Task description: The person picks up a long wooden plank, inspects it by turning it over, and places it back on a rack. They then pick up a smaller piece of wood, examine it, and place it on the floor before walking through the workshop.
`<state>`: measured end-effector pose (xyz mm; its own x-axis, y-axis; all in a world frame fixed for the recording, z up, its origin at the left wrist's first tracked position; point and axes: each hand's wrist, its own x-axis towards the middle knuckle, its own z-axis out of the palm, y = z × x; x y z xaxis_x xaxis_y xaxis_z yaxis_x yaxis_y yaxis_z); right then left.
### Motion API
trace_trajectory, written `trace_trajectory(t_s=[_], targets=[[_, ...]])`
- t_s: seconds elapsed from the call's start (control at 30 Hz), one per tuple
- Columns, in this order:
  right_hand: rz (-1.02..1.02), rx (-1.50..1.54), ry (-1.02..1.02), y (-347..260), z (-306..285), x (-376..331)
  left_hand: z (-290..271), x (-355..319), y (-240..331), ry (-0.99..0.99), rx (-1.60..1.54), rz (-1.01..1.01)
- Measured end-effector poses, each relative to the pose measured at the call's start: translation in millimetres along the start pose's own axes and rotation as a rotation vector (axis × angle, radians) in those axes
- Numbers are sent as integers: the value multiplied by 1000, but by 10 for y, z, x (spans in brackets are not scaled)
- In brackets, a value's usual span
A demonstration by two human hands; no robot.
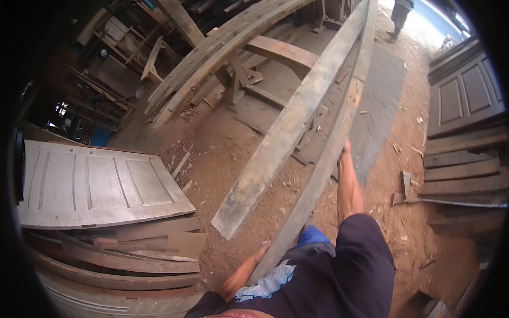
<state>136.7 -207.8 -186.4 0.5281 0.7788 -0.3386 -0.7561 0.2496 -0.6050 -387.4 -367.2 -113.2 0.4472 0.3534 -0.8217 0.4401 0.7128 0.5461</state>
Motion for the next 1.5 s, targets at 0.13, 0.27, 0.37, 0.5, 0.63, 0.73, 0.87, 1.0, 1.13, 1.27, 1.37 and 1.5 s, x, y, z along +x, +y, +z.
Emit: trace_trajectory(t_s=[0.13,0.27,0.37,0.5,0.63,0.73,0.87,1.0,1.13,1.27,1.37,1.5], targets=[[48,-19,22,294,-172,-308,59,-118,-106,41,-69,3],[92,37,-15,572,-269,-918,30,-241,-250,62,-108,-23],[87,-55,155,830,-481,-1348,6,-350,-476,83,-147,-28],[80,-105,172,1196,-1057,-1567,-8,-563,-917,122,-217,9],[135,-213,265,1432,-1918,-1932,-225,-656,-1568,178,-126,51],[382,-307,349,1406,-1931,-2381,-410,-803,-2061,306,116,-162],[540,-471,388,1357,-1700,-2639,-358,-1352,-2683,362,8,20],[615,-508,394,1520,-1571,-2900,-510,-1629,-3175,360,129,147],[633,-485,389,1732,-1486,-3118,-866,-1428,-2932,265,284,-436],[623,-363,417,1960,-1658,-3334,-887,-1975,-2802,398,234,-380],[586,-211,488,1988,-1800,-3611,-877,-2060,-3021,347,1,-180],[504,-25,589,2094,-1603,-3798,-628,-2352,-2903,291,-418,-16]])
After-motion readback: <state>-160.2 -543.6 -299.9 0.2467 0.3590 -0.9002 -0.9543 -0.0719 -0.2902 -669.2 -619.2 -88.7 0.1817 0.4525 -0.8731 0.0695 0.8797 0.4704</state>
